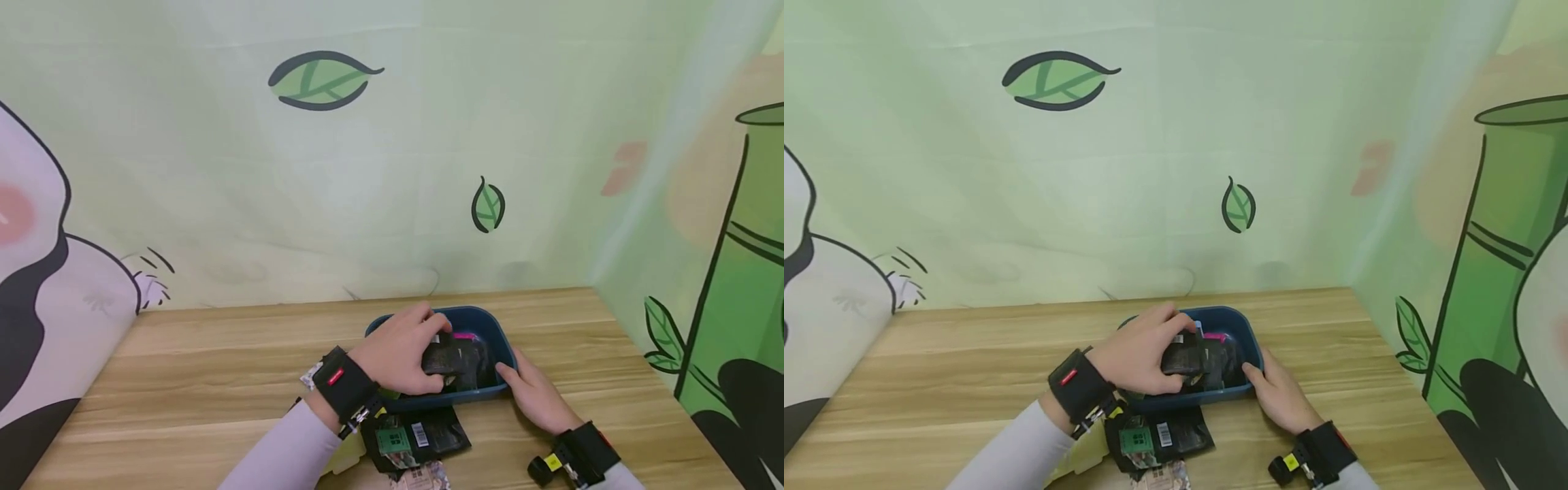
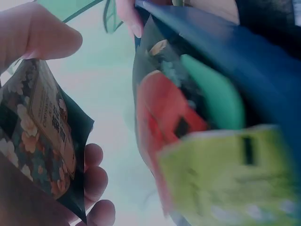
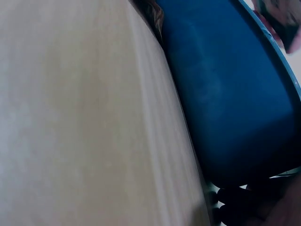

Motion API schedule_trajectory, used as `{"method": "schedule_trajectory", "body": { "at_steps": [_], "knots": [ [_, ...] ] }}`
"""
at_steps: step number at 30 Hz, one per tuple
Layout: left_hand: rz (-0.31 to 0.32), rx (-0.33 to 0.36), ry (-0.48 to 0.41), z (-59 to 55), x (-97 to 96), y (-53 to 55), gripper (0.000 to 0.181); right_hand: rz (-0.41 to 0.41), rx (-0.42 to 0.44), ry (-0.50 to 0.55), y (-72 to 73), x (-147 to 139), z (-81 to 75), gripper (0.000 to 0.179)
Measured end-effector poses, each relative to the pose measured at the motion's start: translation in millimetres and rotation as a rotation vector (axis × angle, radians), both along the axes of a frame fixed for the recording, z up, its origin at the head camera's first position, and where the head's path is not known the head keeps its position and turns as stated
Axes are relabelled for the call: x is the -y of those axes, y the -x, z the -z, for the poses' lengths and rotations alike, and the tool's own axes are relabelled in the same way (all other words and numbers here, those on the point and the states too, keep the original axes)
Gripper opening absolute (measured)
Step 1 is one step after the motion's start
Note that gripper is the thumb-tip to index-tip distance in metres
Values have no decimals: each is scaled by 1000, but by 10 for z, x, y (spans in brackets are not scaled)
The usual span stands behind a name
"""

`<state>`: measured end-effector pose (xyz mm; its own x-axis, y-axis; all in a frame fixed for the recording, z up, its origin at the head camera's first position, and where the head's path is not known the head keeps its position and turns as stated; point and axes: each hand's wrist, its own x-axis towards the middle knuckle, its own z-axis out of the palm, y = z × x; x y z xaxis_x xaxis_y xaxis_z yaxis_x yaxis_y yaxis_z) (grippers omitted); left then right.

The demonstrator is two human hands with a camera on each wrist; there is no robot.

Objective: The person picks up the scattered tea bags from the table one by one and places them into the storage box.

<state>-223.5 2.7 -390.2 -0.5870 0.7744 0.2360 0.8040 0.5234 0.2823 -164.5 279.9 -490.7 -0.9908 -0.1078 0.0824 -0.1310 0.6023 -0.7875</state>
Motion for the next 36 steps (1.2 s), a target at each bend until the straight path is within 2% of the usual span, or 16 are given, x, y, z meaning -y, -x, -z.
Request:
{"method": "schedule_trajectory", "body": {
  "at_steps": [4, 8, 11, 15, 19, 23, 32, 36],
  "knots": [
    [-10, -9, 66, -48, -227, 81, 68, -1, 2, -2, 1, 7, 1, 63],
    [-55, 5, 157, -53, -393, 108, 97, 7, 13, -7, -2, 17, -10, 63],
    [-79, 45, 199, -33, -426, 96, 117, 6, 26, -8, -3, 31, -15, 64],
    [-82, 74, 187, -6, -350, 68, 122, 5, 34, -6, -2, 37, -14, 66],
    [-77, 78, 146, 10, -189, 63, 122, 17, 18, -15, -1, 22, -5, 65],
    [-88, 93, 95, 68, 68, 75, 119, 21, 12, -23, -1, 16, -8, 65],
    [-184, 125, -7, 335, 859, 82, 109, 9, 11, -19, -5, 13, -15, 66],
    [-233, 157, -15, 486, 1123, 72, 102, 4, 14, -16, -10, 17, -19, 68]
  ]
}}
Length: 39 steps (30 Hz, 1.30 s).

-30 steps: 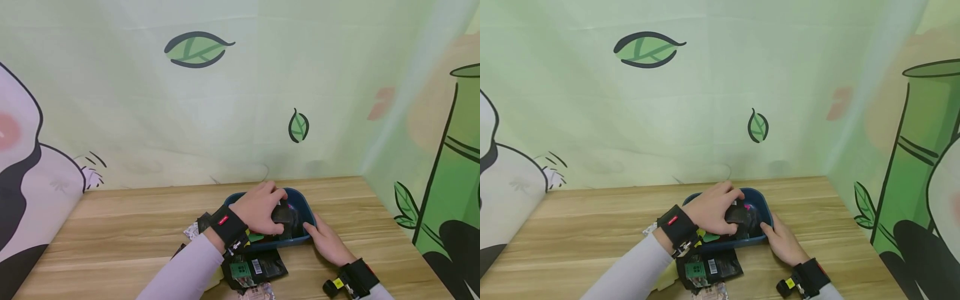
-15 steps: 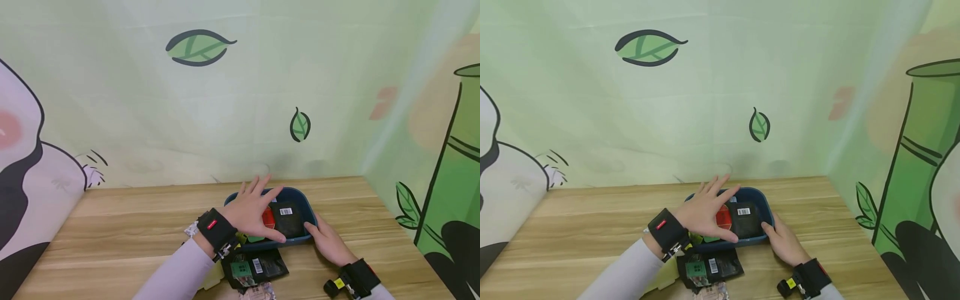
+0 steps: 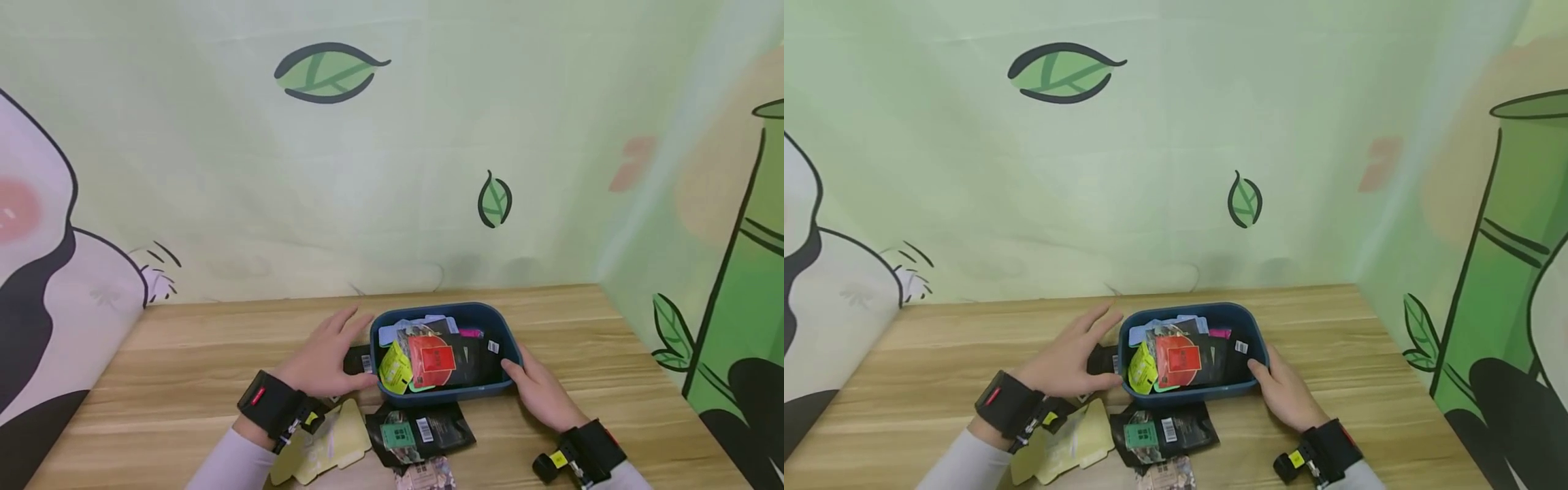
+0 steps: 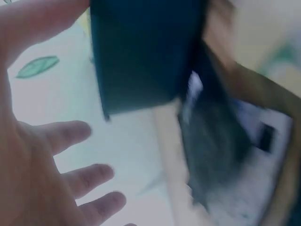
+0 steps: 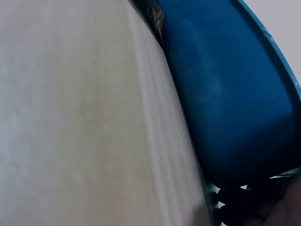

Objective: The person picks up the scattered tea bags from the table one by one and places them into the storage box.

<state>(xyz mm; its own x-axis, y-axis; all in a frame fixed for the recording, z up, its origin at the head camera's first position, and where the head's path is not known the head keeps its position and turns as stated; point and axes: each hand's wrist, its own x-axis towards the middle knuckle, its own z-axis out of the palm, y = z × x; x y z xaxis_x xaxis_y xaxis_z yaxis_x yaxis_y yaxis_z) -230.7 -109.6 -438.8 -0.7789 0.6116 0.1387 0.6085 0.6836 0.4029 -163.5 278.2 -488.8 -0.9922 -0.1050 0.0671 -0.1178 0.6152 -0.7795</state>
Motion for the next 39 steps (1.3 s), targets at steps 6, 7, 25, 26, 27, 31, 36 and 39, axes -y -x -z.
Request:
{"method": "schedule_trajectory", "body": {
  "at_steps": [6, 7, 25, 26, 27, 31, 36, 39],
  "knots": [
    [-29, 23, 70, 206, 135, 14, 94, 1, -20, 3, 16, -21, 28, 67],
    [-29, 24, 81, 241, 139, 18, 94, 2, -23, 4, 18, -22, 36, 67],
    [-3, -29, 78, 383, 112, 57, 74, -3, -30, -10, 8, -15, 36, 67],
    [-8, -27, 80, 384, 110, 56, 73, -5, -29, -10, 7, -16, 31, 67],
    [-14, -27, 79, 385, 109, 55, 71, -4, -27, -11, 5, -16, 27, 67],
    [-34, -31, 68, 392, 130, 59, 66, 1, -22, -14, 1, -17, 25, 68],
    [-94, -3, 26, 349, 214, 80, 66, 1, -27, -14, 7, -16, 44, 67],
    [-171, -1, 3, 313, 284, 105, 63, -1, -31, -13, 8, -17, 49, 67]
  ]
}}
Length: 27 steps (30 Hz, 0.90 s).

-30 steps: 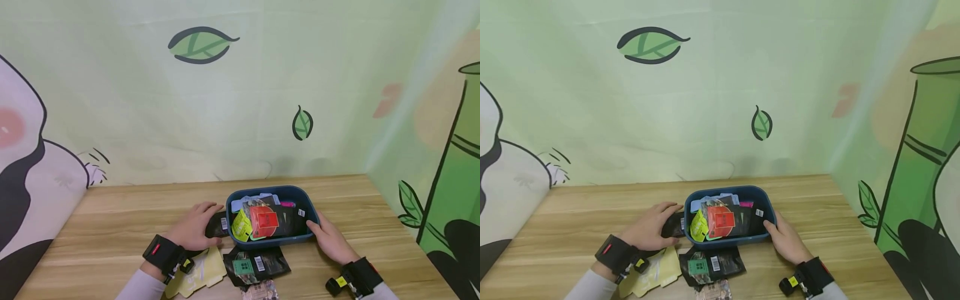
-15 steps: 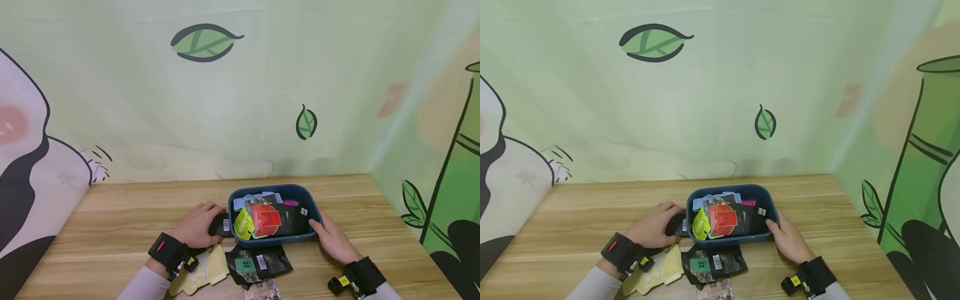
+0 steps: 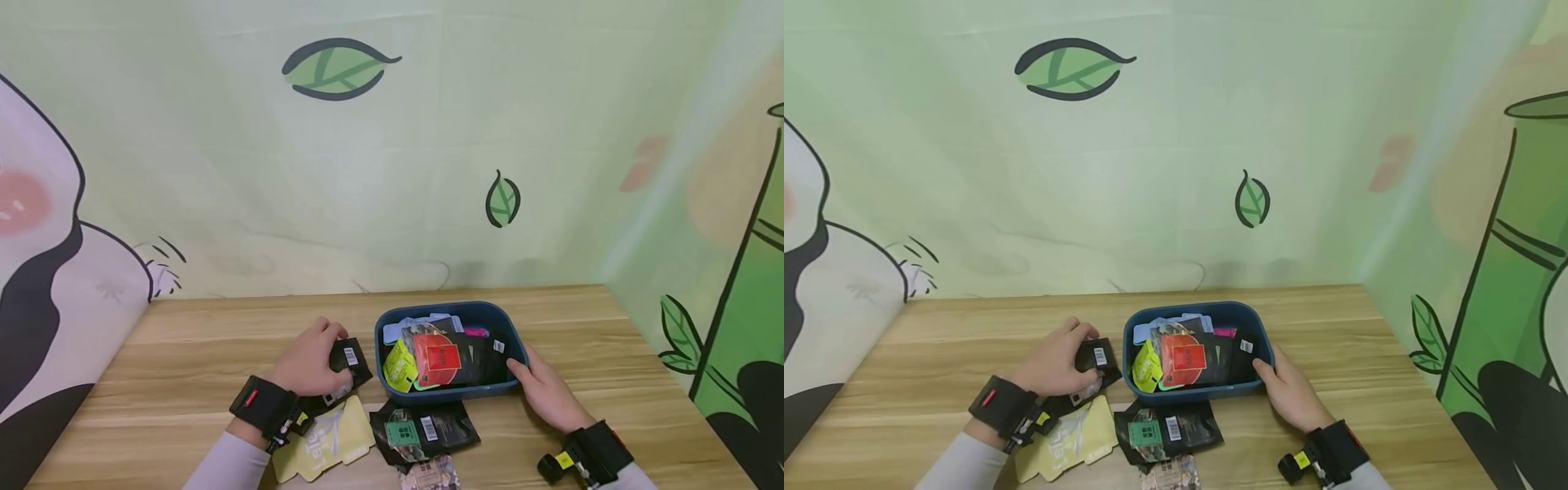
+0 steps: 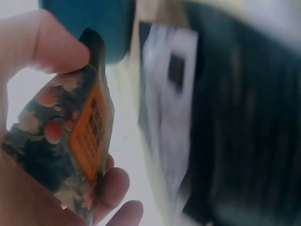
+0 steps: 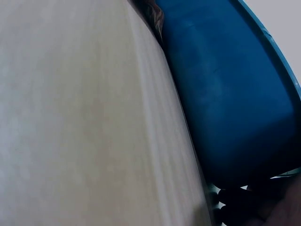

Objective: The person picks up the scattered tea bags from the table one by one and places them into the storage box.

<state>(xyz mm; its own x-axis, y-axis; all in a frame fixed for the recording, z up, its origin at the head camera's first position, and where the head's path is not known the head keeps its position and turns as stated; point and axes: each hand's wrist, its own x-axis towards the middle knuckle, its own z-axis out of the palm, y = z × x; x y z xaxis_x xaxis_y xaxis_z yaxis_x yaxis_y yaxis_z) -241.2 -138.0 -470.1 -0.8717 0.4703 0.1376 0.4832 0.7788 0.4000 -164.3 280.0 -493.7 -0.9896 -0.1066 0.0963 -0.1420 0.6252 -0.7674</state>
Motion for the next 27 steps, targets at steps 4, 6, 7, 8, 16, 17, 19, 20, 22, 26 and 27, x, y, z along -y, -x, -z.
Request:
{"method": "schedule_trajectory", "body": {
  "at_steps": [4, 6, 7, 8, 16, 17, 19, 20, 22, 26, 27],
  "knots": [
    [-68, -33, -38, -63, 74, 15, 57, -1, -3, -2, -3, -8, 2, 67],
    [-79, -65, -60, -114, 84, 3, 55, -2, -5, -3, -5, -14, 2, 67],
    [-84, -80, -65, -142, 79, -8, 55, -4, -5, -2, -5, -17, 2, 67],
    [-86, -95, -69, -166, 69, -21, 56, -3, -4, -3, -6, -19, 0, 67],
    [31, -194, -98, -267, -120, -115, 54, 4, 18, -3, -23, -11, -19, 67],
    [55, -197, -90, -262, -130, -120, 55, 3, 17, -1, -23, -7, -20, 67],
    [83, -187, -65, -247, -134, -131, 58, -1, 13, 3, -19, 1, -21, 67],
    [87, -179, -39, -236, -129, -140, 60, -3, 14, 3, -18, 4, -20, 67],
    [98, -152, 7, -207, -124, -154, 64, -4, 11, 0, -13, 9, -18, 67],
    [143, -86, 115, -119, -145, -174, 67, -4, 14, -2, -5, 15, -23, 67],
    [159, -69, 128, -92, -155, -172, 66, -3, 13, -3, -3, 16, -24, 67]
  ]
}}
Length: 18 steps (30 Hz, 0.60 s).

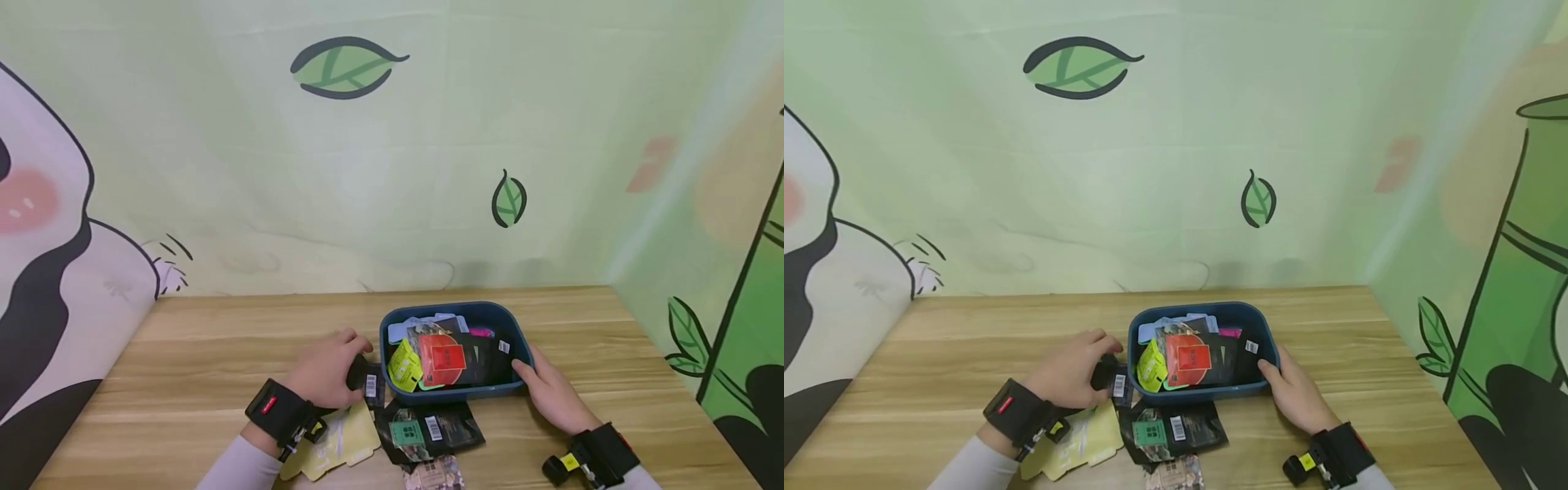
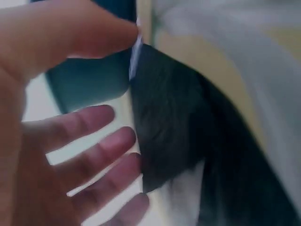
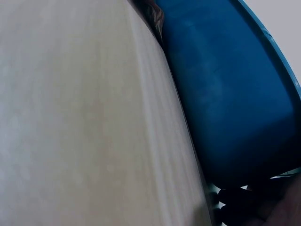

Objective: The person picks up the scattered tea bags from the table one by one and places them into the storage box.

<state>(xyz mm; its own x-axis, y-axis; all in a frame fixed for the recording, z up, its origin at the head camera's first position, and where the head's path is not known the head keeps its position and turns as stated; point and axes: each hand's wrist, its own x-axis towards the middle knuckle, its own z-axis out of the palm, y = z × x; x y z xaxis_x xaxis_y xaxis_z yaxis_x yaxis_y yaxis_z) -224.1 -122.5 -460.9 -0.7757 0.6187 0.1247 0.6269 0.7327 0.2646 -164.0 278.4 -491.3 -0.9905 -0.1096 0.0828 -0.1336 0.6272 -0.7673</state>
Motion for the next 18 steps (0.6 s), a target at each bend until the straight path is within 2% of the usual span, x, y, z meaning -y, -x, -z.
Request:
{"method": "schedule_trajectory", "body": {
  "at_steps": [3, 8, 11, 14, 18],
  "knots": [
    [19, 39, 31, 62, -36, 8, 66, 0, -6, 0, 3, -5, -3, 67],
    [20, 120, 8, 118, -64, 28, 62, -7, -14, 6, 9, -11, 8, 67],
    [23, 142, -22, 144, -62, 54, 53, -8, -13, 11, 11, -13, 10, 67],
    [14, 137, -79, 136, -35, 89, 44, -4, -12, 9, 9, -15, 10, 67],
    [-69, 33, -161, 25, 17, 145, 37, -5, -7, 13, 11, -17, 12, 68]
  ]
}}
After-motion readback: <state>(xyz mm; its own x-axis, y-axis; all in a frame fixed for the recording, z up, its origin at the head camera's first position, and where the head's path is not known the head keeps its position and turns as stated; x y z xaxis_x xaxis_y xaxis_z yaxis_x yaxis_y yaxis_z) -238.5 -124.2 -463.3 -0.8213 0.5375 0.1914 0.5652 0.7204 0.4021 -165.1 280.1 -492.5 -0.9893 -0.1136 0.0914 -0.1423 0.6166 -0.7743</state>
